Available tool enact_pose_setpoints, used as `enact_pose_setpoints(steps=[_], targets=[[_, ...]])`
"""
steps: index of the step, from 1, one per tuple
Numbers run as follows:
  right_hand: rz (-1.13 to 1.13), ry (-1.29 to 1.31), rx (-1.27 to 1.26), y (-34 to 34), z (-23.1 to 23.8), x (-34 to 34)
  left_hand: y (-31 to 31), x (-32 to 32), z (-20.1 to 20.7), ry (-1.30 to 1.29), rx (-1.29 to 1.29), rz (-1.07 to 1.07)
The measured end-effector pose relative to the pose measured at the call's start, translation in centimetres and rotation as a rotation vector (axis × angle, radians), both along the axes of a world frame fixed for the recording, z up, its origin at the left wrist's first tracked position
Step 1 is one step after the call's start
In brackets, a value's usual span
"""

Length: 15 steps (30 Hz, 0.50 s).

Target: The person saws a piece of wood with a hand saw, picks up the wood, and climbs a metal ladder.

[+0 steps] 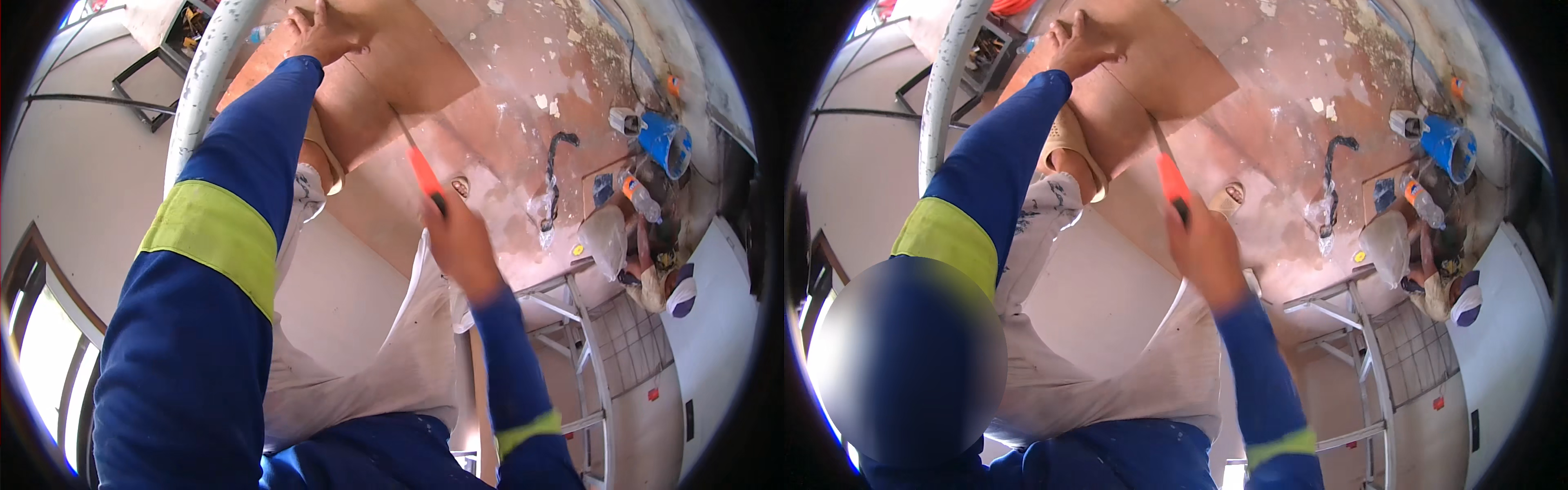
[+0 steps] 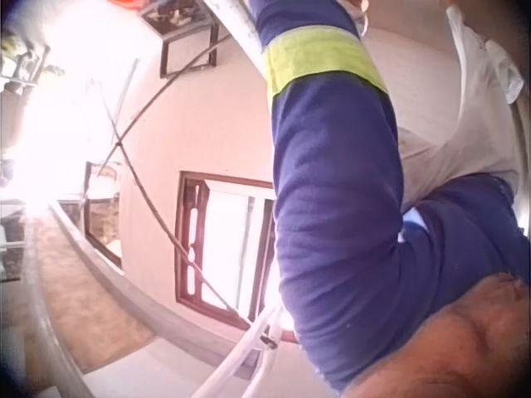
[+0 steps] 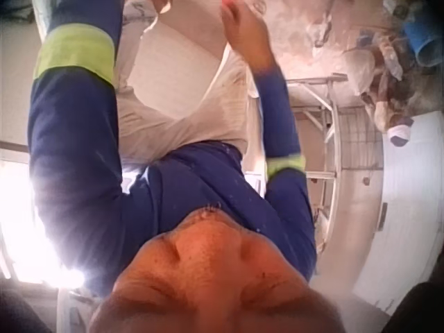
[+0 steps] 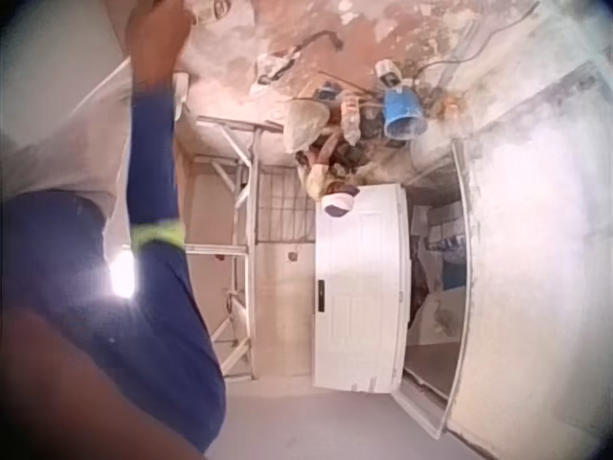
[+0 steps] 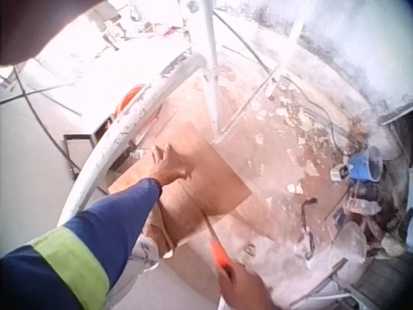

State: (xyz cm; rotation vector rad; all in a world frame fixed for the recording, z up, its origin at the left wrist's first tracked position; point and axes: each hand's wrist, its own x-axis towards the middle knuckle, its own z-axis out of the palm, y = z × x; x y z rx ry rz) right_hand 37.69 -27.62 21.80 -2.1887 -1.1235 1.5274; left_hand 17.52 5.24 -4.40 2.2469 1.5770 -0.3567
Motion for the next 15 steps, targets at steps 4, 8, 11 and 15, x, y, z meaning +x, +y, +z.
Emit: enact_pose_setpoints(steps=[4, 8, 11, 15], targets=[[0.069, -0.059, -0.070, 0.6, -2.8, -0.2, -1.4, 1.0, 0.2, 0.075, -0.063, 0.137], [0.009, 0.094, -0.175, -4.1, 11.9, 2.0, -0.6, -1.5, 3.0, 0.016, -0.115, 0.261], [-0.008, 0.075, -0.157, -3.2, 11.2, 1.8, 0.1, -0.8, 3.4, 0.035, -0.123, 0.236], [0.029, -0.050, -0.058, 2.5, -5.6, -0.6, -2.0, 2.6, 1.5, -0.035, -0.096, 0.209]])
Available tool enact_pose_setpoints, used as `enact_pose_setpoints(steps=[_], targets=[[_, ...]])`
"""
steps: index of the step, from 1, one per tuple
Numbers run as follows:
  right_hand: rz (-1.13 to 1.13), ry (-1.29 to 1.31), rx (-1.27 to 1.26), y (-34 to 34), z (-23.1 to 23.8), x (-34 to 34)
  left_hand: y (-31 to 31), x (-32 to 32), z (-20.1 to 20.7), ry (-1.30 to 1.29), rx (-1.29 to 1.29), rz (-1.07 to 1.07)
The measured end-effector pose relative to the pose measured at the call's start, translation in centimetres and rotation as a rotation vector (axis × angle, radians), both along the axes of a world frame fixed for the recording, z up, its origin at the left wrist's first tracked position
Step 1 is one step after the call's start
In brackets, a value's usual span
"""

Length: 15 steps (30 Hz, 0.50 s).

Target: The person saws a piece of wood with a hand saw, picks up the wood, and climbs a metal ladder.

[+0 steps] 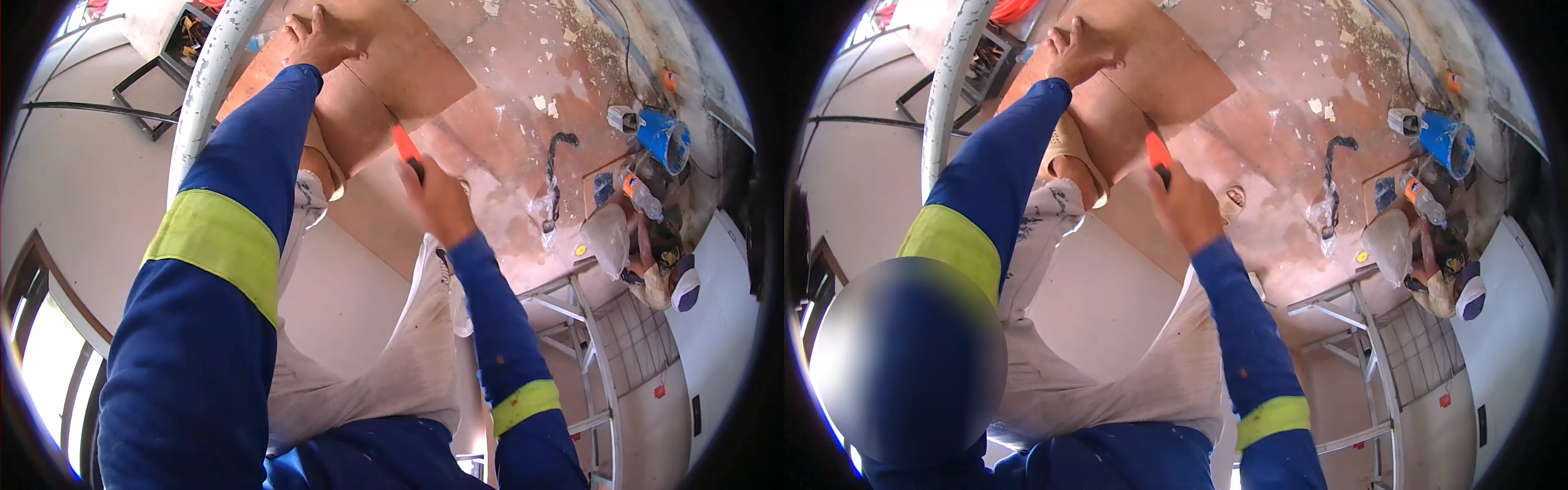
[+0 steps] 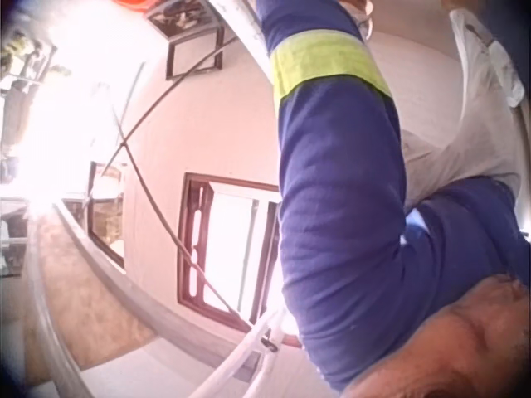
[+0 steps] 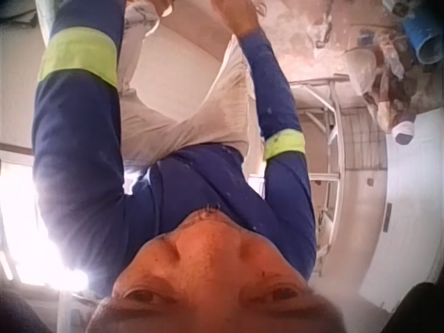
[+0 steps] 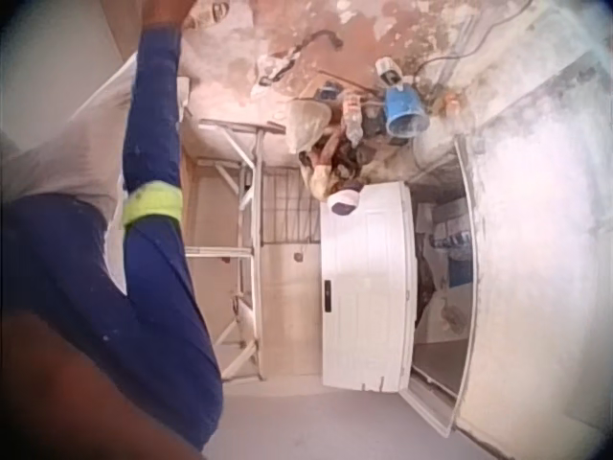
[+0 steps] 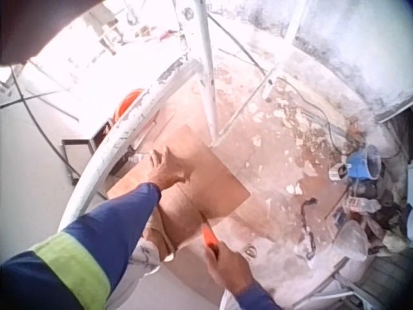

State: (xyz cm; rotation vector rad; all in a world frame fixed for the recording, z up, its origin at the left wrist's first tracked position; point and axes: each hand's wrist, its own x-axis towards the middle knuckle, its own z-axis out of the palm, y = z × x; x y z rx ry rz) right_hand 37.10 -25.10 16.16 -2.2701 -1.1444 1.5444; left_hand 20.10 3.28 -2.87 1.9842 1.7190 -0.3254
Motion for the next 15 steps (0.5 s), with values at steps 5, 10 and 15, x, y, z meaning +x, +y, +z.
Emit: enact_pose_setpoints(steps=[5, 10, 15], targets=[[-0.011, 0.092, -0.054, -4.6, 7.6, -1.7, 1.8, -7.1, -0.3, 0.039, 0.052, -0.016], [-0.090, 0.140, -0.080, -4.5, 15.1, 1.3, 2.7, -5.2, 0.4, 0.095, 0.073, -0.099], [-0.015, -0.075, 0.027, -2.8, -0.9, 0.2, -2.3, 2.4, -0.1, -0.007, 0.010, 0.022]])
